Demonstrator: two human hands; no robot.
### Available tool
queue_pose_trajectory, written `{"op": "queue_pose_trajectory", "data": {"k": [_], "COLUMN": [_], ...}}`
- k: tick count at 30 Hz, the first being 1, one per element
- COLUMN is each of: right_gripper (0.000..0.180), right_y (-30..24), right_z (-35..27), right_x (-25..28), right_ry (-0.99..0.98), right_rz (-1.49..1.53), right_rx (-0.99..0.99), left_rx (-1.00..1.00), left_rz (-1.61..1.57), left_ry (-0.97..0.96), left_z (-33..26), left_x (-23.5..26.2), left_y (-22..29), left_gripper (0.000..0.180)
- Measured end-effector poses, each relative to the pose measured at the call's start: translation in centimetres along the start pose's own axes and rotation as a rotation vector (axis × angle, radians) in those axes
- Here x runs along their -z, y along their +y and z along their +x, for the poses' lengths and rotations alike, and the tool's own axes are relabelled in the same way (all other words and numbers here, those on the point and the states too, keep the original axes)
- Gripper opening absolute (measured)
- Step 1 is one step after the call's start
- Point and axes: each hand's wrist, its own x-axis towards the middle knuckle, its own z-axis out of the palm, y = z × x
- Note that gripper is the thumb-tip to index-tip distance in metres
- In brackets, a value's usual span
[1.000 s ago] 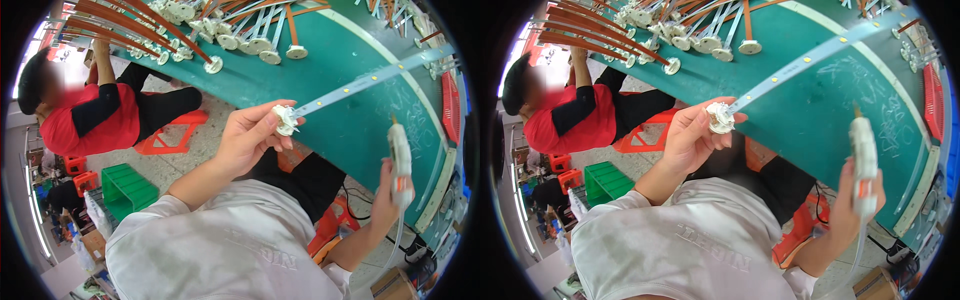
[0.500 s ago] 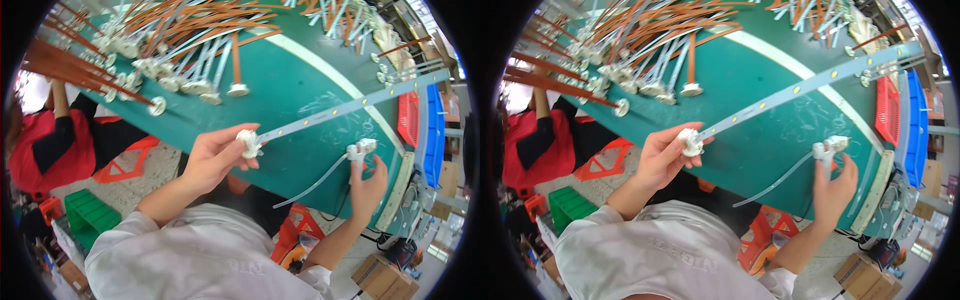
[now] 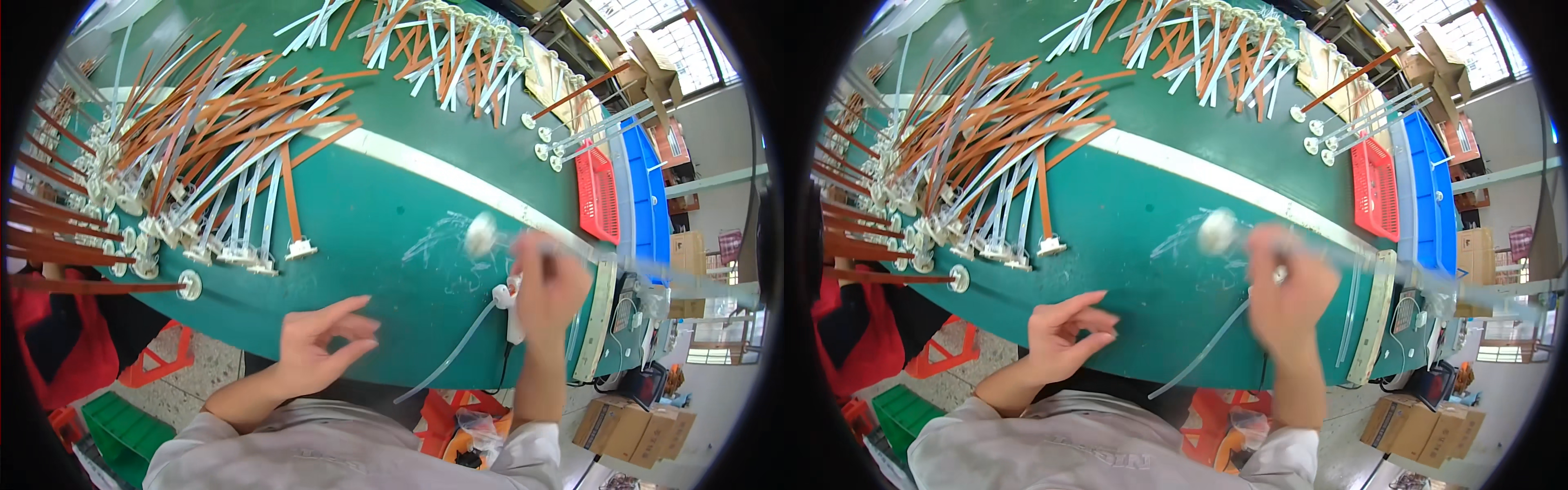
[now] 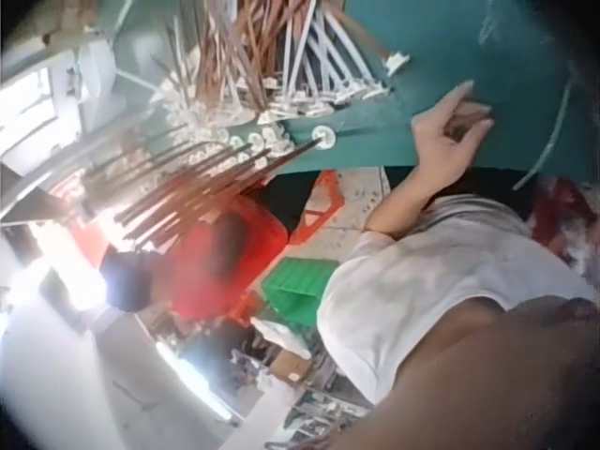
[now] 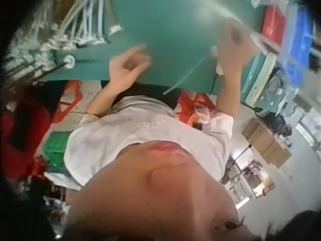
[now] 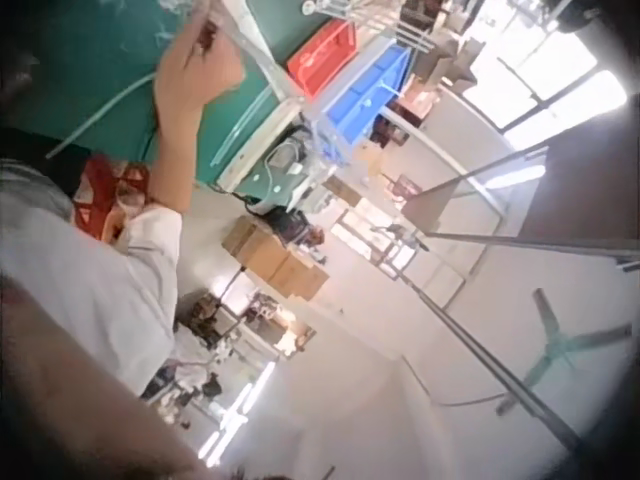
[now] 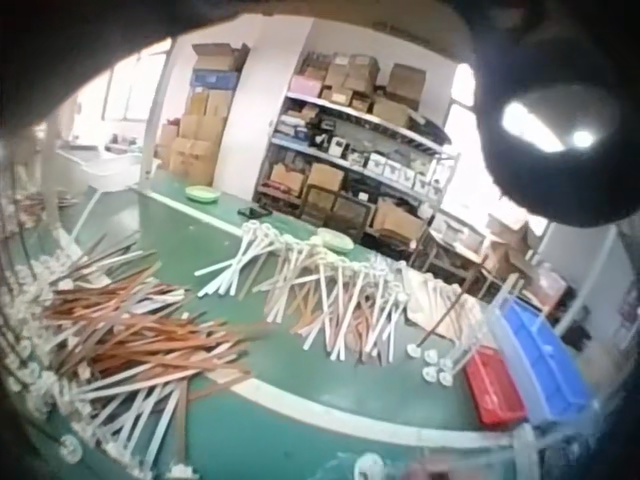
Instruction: Using a hot glue gun to attach circular bases and support rods to LED light strips on an assembly line.
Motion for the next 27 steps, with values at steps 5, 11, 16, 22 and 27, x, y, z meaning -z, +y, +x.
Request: {"op": "queue_pose_trajectory", "data": {"k": [5,11,16,22,27], "right_gripper": [0.027,0.029,0.046,0.046,0.022], "right_y": [15.4,22.7,25.6,14.8,-4.2], "right_z": [11.8,17.2,18.5,15.2,7.9], "right_x": [-2.4,-6.5,-6.1,-3.3,-11.5], "right_ry": [0.268,0.287,0.120,0.028,-0.489], "right_rz": [-0.327,-0.576,-0.645,-0.633,-0.049], "right_rx": [-0.092,-0.150,-0.235,-0.300,0.124], "left_rx": [-0.144,-0.271,-0.274,-0.363,-0.538], "left_rz": [0.243,0.263,0.288,0.424,0.477], "left_ry": [-0.036,-0.003,0.034,0.023,-0.072], "left_z": [0.0,0.1,0.3,-0.1,-2.6], "left_x": [1.6,1.0,1.3,1.6,1.8], "left_y": [0.1,-0.5,0.0,0.4,0.1], "left_gripper": [0.003,0.004,0.002,0.011,0.028]}}
